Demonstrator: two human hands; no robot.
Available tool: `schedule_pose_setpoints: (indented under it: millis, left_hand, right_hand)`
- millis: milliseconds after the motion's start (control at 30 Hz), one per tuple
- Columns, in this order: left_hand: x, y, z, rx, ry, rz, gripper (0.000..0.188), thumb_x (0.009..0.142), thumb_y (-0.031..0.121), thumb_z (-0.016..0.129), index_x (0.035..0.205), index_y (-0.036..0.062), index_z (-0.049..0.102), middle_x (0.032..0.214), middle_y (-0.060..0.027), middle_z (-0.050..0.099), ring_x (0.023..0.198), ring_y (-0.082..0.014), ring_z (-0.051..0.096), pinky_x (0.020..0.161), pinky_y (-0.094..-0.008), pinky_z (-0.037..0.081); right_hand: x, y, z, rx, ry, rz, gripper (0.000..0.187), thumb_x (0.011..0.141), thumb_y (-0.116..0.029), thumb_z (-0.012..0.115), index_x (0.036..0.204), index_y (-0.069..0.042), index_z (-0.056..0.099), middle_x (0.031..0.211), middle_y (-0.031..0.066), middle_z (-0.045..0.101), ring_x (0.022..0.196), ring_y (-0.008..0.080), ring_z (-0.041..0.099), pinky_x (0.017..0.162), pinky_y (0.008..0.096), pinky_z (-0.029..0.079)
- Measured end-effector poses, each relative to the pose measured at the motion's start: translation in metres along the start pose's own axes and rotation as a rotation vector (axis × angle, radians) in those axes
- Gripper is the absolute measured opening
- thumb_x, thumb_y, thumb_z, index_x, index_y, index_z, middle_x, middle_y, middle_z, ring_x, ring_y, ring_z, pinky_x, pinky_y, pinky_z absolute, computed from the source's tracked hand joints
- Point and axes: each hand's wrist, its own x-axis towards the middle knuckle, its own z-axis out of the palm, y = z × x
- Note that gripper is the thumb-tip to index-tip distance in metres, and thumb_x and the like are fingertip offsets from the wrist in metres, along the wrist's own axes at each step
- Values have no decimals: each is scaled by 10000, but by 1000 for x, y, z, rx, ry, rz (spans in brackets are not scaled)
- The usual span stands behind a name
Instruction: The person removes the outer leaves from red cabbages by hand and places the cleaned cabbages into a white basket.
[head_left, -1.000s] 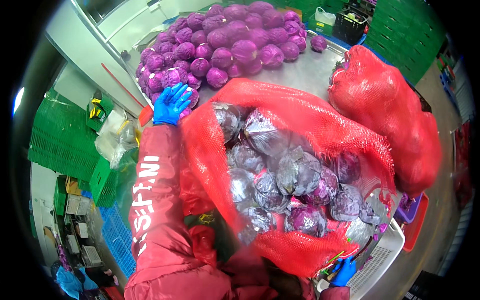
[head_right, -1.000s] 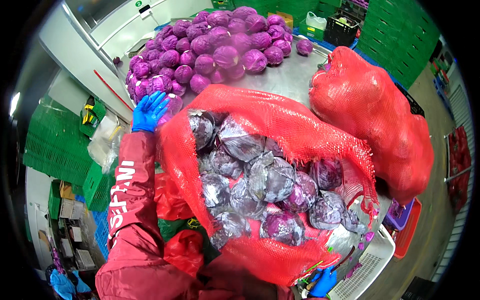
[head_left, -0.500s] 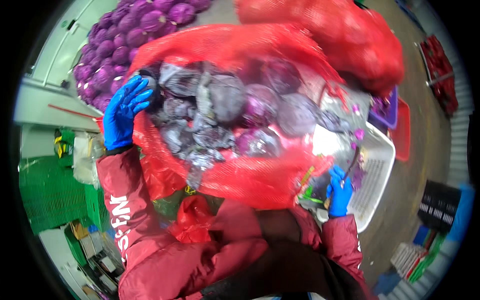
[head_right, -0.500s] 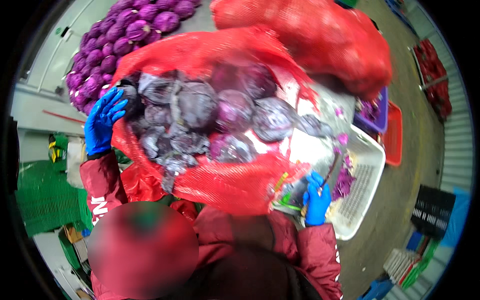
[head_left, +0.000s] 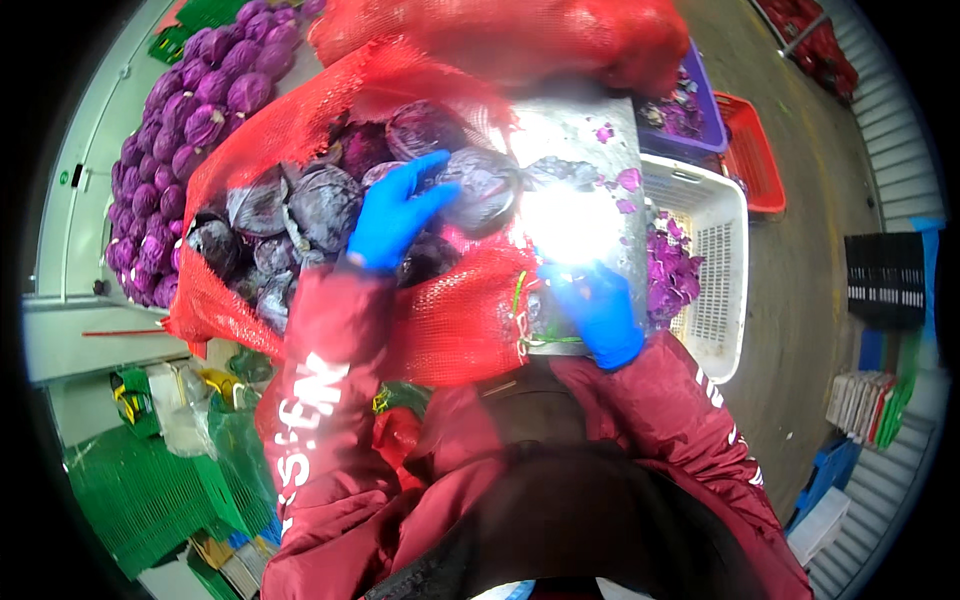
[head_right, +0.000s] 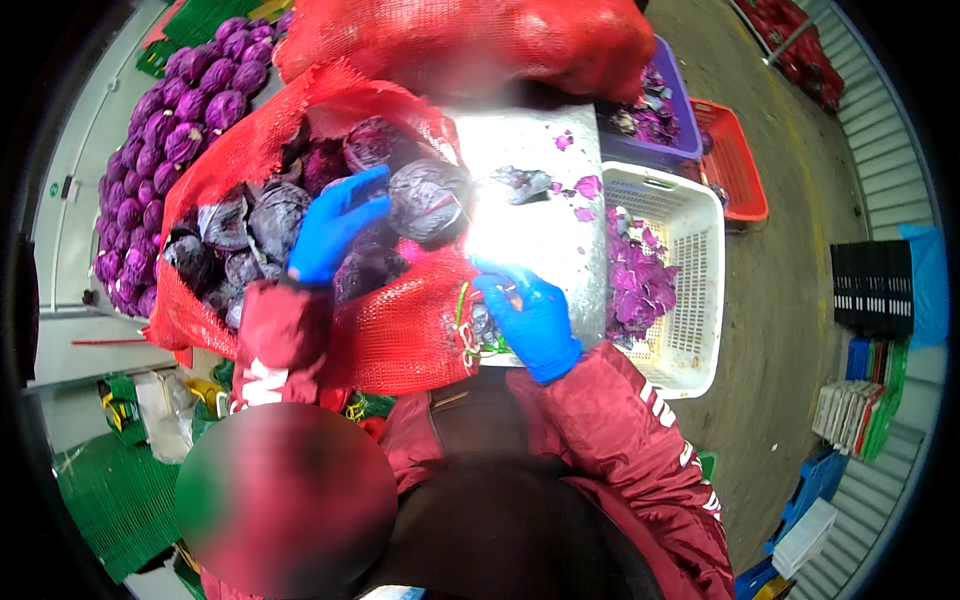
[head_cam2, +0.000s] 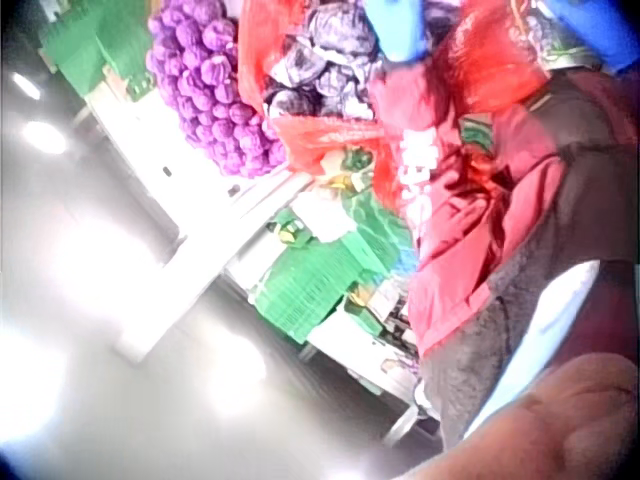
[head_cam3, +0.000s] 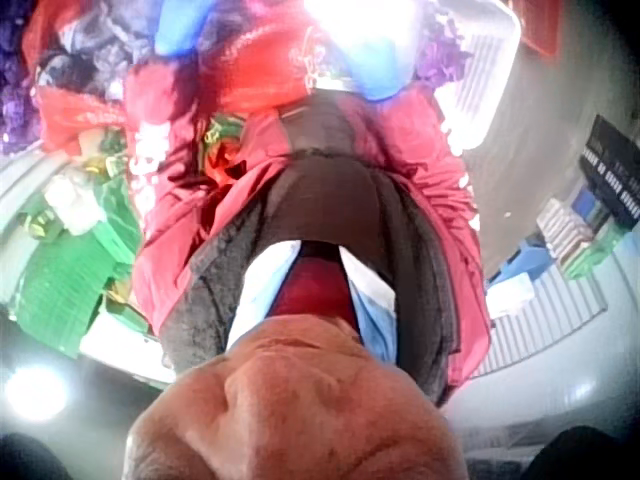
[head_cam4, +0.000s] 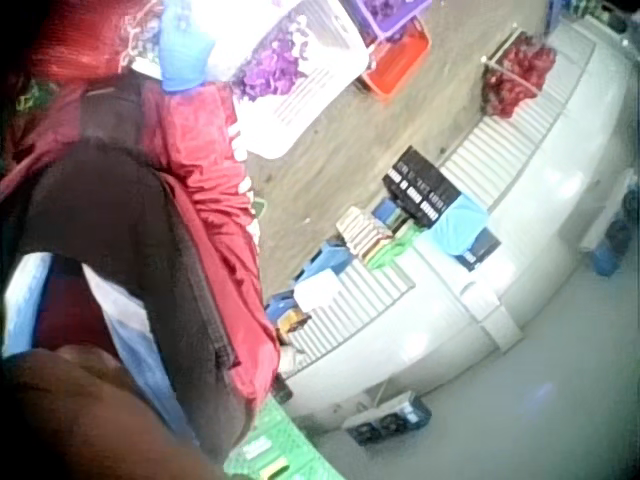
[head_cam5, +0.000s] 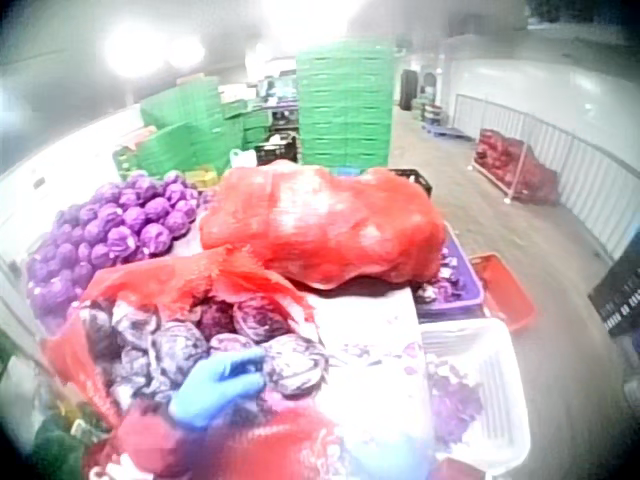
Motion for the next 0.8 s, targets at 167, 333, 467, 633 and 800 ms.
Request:
schedule_pose_setpoints:
  millis: [167,333,467,633,800]
  left_hand:
    - [52,-21,73,834,0,368,613,753,310,707,1257,25,504,1145,-197,583,1020,-297,585,906,-370,445]
    - [27,6,109,675,-126,209,624,708,348,734,1229,66,539,1298,-214,468,1200,-375,431,990,-422,379]
    - [48,-68,102,668,191,163,826,730,388,715,1362,-12,363,1348,-244,420,1245,-353,412,1027,-401,355]
    - [55,-79,99,-71,14,-217,722,779,225,715,1351,-38,362,1318,-197,466,1170,-241,493,978,-332,407]
    - [50,-67,117,67,47,-89,743,728,229,761,1336,-2,401,1295,-171,477,1164,-229,486,985,-337,402]
  right_hand:
    - [2,73,19,347,119,39,247,873,-113,610,1112,-56,641,958,40,668,763,74,594,629,230,501]
    - [17,110,3,294,307,161,295,854,-91,598,1148,-68,599,862,15,632,646,76,545,505,218,462]
    - [35,144,6,810,176,365,269,847,-89,562,1108,-29,586,869,25,625,648,83,554,518,189,428]
    - [51,121,19,747,85,550,290,820,-253,690,995,-63,560,749,18,562,559,105,499,490,249,414]
    - [52,122,20,761,56,533,422,788,-363,709,1016,-57,530,707,20,525,544,117,483,488,266,407]
